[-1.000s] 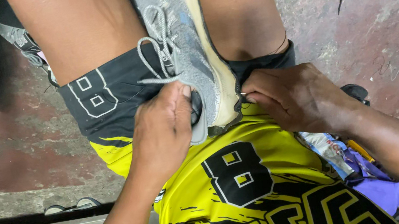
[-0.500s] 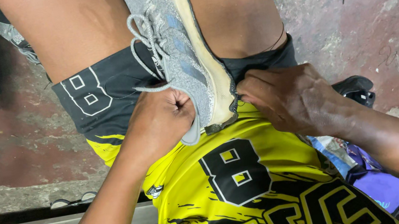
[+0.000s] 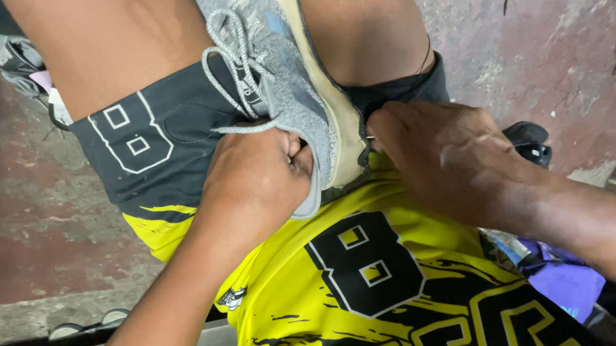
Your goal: The person stitches the sole of a sneaker using a needle and thread, applies adhesive from a bottle to the heel area, and presses the sections together by hand.
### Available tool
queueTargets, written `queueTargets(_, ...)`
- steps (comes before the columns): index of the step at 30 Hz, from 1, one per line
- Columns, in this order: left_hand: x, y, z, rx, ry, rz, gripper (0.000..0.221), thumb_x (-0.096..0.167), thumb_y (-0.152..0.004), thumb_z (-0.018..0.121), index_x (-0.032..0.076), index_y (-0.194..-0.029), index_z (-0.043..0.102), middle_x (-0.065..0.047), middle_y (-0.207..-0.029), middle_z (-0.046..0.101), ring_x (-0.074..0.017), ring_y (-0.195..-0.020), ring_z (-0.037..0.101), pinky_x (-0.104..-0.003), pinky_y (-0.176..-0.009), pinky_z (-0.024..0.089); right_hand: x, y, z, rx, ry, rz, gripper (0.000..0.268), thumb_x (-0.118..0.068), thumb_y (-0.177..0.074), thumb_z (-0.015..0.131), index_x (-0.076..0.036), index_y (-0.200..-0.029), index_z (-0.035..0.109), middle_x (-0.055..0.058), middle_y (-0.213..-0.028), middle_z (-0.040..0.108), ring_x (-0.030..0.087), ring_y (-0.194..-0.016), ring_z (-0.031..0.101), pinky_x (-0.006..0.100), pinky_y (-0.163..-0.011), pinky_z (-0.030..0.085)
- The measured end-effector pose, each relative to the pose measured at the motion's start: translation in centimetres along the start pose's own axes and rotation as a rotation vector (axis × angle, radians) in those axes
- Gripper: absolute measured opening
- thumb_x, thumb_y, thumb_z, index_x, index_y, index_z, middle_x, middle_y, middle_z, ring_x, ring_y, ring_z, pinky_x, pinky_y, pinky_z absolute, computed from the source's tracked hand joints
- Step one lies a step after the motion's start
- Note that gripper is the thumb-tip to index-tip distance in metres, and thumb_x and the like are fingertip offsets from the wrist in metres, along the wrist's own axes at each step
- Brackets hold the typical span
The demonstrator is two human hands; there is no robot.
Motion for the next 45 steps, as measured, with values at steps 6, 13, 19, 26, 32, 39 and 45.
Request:
queueTargets(6,-0.4,0.0,0.5,-0.036,-0.020,0.043,0.015,0.016,-0.083,0.069,0.001,-0.081,0.067,-0.024,-0.082,0.066,-0.0454,-0.078,0.064,-0.053,-0.067,0.048,0.7,0.1,-0.4,0.071,0.091,0.047,0.017,-0.020,-0.088,0.071,-0.011,-0.081,0.060,0.009,-0.072,0.065,0.033,-0.064,0.064,0.047,-0.056,0.049)
queueTargets(13,-1.2,-0.3,1.7,-0.104,-0.135,0.014,0.026,0.029,-0.089,0.063,0.007,-0.084,0.076,-0.023,-0.084,0.069,-0.0418,-0.079,0.068,-0.050,-0.075,0.053,1.2,0.3,-0.5,0.121,0.235,0.041,0.030,-0.036,-0.086,0.077,-0.011,-0.073,0.065,0.009,-0.067,0.069,0.032,-0.056,0.065,0.045,-0.049,0.049)
queueTargets(19,-0.2,0.0,1.2,-0.039,-0.018,0.092,0.022,0.025,-0.088,0.063,0.010,-0.091,0.078,-0.022,-0.085,0.070,-0.0417,-0.077,0.069,-0.050,-0.072,0.054,1.7,0.4,-0.2,0.110,0.275,0.085,0.032,-0.039,-0.085,0.077,-0.013,-0.070,0.066,0.008,-0.065,0.069,0.031,-0.051,0.064,0.044,-0.046,0.048)
queueTargets(26,-0.4,0.2,0.8,0.026,-0.082,0.079,0.023,0.022,-0.085,0.070,0.000,-0.075,0.070,-0.026,-0.079,0.066,-0.0451,-0.078,0.066,-0.053,-0.071,0.051,-1.4,0.4,-1.3,0.108,0.277,-0.075,0.005,-0.011,-0.082,0.065,-0.010,-0.085,0.061,0.009,-0.080,0.067,0.029,-0.075,0.067,0.044,-0.070,0.053)
queueTargets(32,-0.6,0.1,0.7,0.047,-0.063,0.073,0.020,0.017,-0.082,0.069,0.000,-0.073,0.069,-0.027,-0.078,0.065,-0.0457,-0.077,0.065,-0.054,-0.070,0.051,-0.8,0.0,-0.5,0.078,0.151,-0.035,0.010,-0.017,-0.086,0.067,-0.009,-0.086,0.060,0.011,-0.079,0.067,0.032,-0.076,0.067,0.046,-0.067,0.052)
queueTargets(39,-0.1,-0.1,0.4,0.034,0.066,0.102,0.015,0.015,-0.082,0.066,0.001,-0.078,0.065,-0.023,-0.077,0.066,-0.0443,-0.075,0.065,-0.052,-0.065,0.049,3.0,0.0,-0.4,0.106,0.227,0.072,0.047,-0.054,-0.090,0.068,-0.012,-0.069,0.065,0.009,-0.068,0.069,0.032,-0.057,0.066,0.048,-0.050,0.050)
queueTargets(45,-0.3,0.3,0.4,0.009,0.091,0.120,0.016,0.015,-0.088,0.067,0.002,-0.078,0.065,-0.019,-0.069,0.062,-0.0360,-0.063,0.062,-0.044,-0.061,0.048,5.6,1.2,0.1,-0.016,0.181,0.109,0.038,-0.045,-0.097,0.063,-0.013,-0.079,0.073,0.009,-0.076,0.072,0.033,-0.069,0.069,0.047,-0.061,0.053)
Point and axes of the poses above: each hand's wrist, its own y-axis away from the middle knuckle, its own z-axis out of the palm, x = y × z, the point moved 9 cm from there along -y, towards the middle knuckle
